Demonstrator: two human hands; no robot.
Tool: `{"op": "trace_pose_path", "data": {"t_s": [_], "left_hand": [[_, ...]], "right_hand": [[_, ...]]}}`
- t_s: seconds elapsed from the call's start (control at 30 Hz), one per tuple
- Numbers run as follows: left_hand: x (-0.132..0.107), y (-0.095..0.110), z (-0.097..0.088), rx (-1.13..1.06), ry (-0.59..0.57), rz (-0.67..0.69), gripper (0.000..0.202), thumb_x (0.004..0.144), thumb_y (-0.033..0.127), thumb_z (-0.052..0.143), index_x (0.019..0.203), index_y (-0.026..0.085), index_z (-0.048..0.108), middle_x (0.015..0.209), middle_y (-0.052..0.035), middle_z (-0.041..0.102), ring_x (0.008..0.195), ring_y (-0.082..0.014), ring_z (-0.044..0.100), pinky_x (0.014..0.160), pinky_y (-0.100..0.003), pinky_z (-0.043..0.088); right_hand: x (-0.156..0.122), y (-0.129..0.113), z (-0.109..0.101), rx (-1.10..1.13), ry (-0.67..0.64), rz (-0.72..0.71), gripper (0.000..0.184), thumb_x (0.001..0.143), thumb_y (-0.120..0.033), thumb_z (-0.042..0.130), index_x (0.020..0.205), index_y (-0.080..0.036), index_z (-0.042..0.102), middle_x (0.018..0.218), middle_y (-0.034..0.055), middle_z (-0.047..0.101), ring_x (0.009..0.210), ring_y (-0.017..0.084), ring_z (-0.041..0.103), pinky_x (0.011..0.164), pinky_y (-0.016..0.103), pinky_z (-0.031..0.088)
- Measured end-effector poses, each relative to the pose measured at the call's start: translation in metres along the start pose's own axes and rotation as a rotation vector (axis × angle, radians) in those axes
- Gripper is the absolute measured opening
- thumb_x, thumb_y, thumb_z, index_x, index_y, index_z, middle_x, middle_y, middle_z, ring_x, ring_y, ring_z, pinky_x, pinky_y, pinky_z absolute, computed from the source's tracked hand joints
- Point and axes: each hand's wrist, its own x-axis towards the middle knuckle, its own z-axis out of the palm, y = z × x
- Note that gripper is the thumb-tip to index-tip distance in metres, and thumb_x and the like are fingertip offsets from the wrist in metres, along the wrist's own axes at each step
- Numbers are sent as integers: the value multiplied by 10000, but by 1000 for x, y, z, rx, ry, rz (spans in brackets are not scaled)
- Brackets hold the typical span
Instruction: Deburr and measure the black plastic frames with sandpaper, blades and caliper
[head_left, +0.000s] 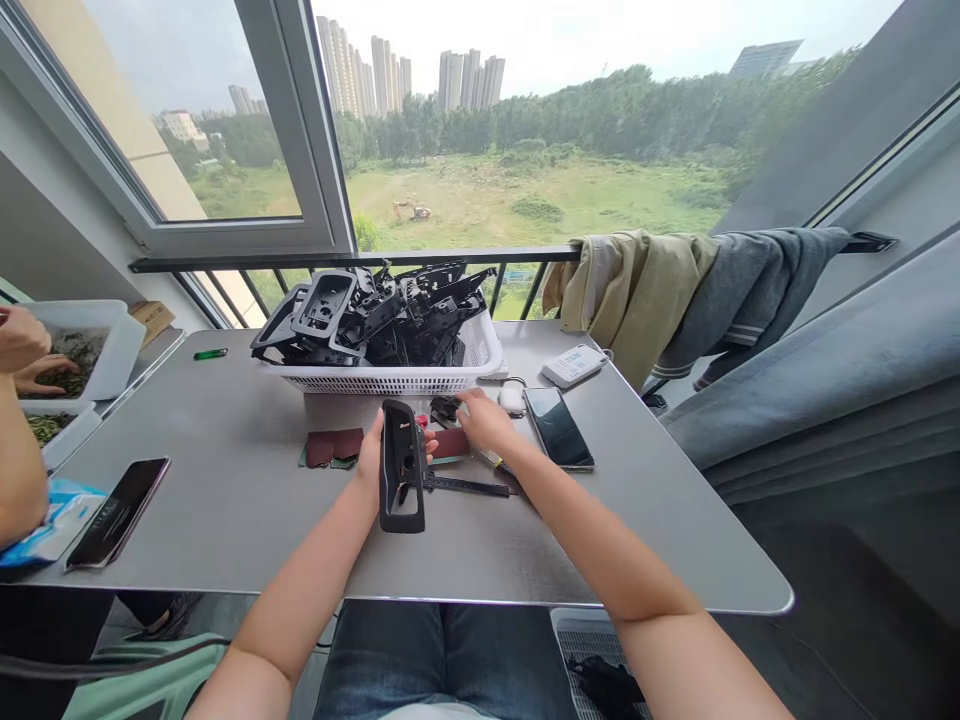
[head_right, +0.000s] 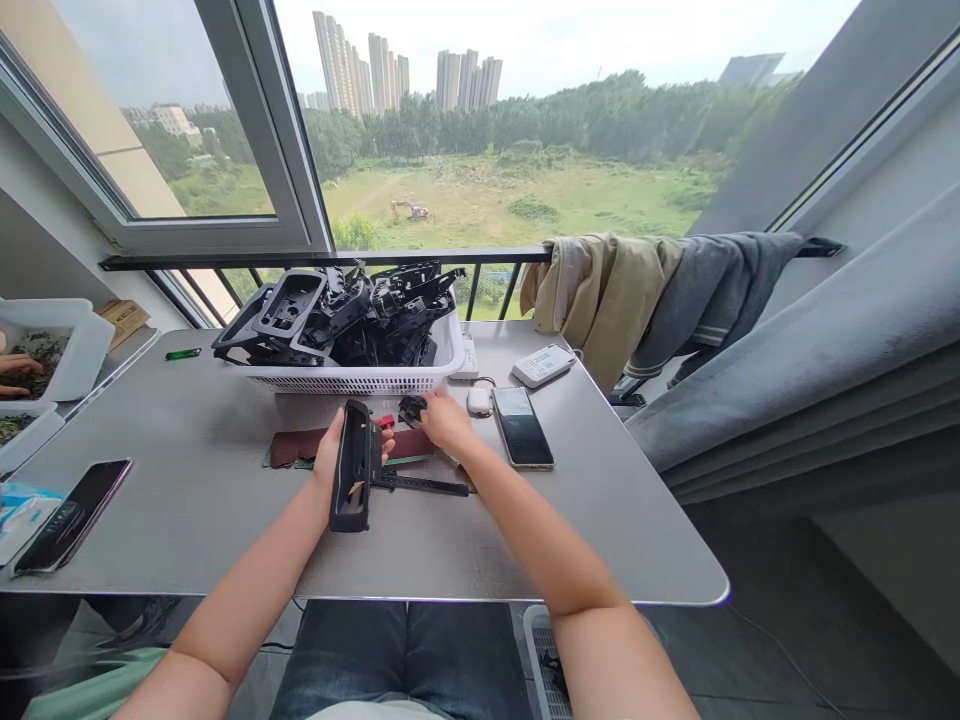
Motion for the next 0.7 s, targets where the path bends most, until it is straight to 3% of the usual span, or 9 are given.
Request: {"op": "trace_pose_path", "data": {"t_s": [0.1,0.27,0.37,0.53,0.7], "left_hand": [[5,1,-5,-7,17,-55,739,913,665,284,1018,50,679,863,-216,739,808,-307,734,665,-382,570],[8,2,-6,-25,41,-92,756,916,662,272,1126,45,655,866,-222,738,785,-305,732,642,-377,559],[5,3,-5,-18,40,-71,761,916,662,278,1133,40,657,843,-216,736,771,-301,730,617,-362,555],[2,0,-3,-40,70,-63,727,905,668,329,1121,62,668,847,-198,738,735,-296,723,714,-427,569],[-2,-3,4,-43,76,6,609,914,620,399,1101,114,681,873,-153,749,764,-278,725,756,-425,571]], "right_hand": [[12,-1,13,-84,5,-11,248,849,-195,609,1087,-158,665,1203,176,631,1096,338,607,869,383,462],[23,3,33,-146,80,-18,145,859,-183,589,969,-189,683,1092,155,644,988,298,619,795,367,485],[24,10,34,-115,159,-64,166,887,-177,524,924,-187,686,1021,144,647,967,291,608,829,392,483],[18,20,25,36,323,-194,196,903,-240,484,955,-192,667,1023,121,632,1011,289,574,928,450,460],[10,22,24,192,426,-259,201,917,-267,435,957,-195,618,1003,107,611,982,253,567,852,402,507]]}}
